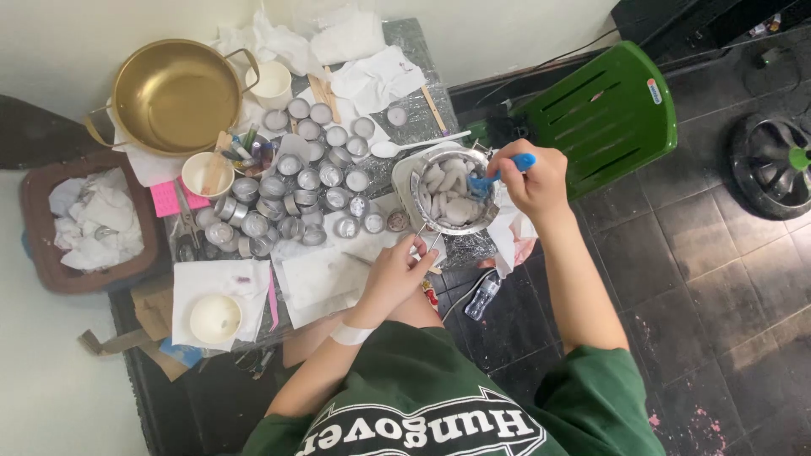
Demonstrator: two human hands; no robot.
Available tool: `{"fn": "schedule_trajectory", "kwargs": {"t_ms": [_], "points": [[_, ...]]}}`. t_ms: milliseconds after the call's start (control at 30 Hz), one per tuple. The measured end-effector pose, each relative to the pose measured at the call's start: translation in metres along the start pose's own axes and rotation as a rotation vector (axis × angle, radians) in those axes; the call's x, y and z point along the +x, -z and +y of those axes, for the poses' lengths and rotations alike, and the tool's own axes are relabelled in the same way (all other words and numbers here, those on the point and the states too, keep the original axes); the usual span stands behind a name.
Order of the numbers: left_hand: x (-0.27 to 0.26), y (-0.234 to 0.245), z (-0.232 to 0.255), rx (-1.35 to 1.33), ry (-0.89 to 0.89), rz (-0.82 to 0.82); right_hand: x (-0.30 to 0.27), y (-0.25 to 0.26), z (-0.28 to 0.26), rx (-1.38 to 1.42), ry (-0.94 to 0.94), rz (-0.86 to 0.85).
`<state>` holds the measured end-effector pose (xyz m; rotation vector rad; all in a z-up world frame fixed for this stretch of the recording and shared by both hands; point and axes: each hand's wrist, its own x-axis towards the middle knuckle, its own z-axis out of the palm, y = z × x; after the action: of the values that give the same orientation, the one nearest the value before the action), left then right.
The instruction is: Stirring solid wax chunks in a small metal pot to prepare for melting.
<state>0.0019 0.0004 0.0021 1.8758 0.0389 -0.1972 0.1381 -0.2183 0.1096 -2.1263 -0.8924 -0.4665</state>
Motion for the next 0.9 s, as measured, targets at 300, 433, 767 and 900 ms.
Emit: {"fn": "schedule_trajectory", "kwargs": {"t_ms": [300, 433, 767, 900], "points": [[-0.003, -0.004, 0.000, -0.001, -0.064, 0.100, 0.005, -0.008, -0.006, -0.069, -0.097, -0.098], [-0.004, -0.010, 0.004, 0.002, -0.031, 0.106, 0.005, -0.018, -0.004, -0.211, -0.305, 0.115], [-0.001, -0.005, 0.003, -0.049, -0.049, 0.046, -0.045, -0.007, 0.019, 0.153, -0.826, 0.321], [0.002, -0.003, -0.003, -0.075, -0.034, -0.016, -0.079, -0.009, 0.019, 0.413, -0.799, 0.334]]}}
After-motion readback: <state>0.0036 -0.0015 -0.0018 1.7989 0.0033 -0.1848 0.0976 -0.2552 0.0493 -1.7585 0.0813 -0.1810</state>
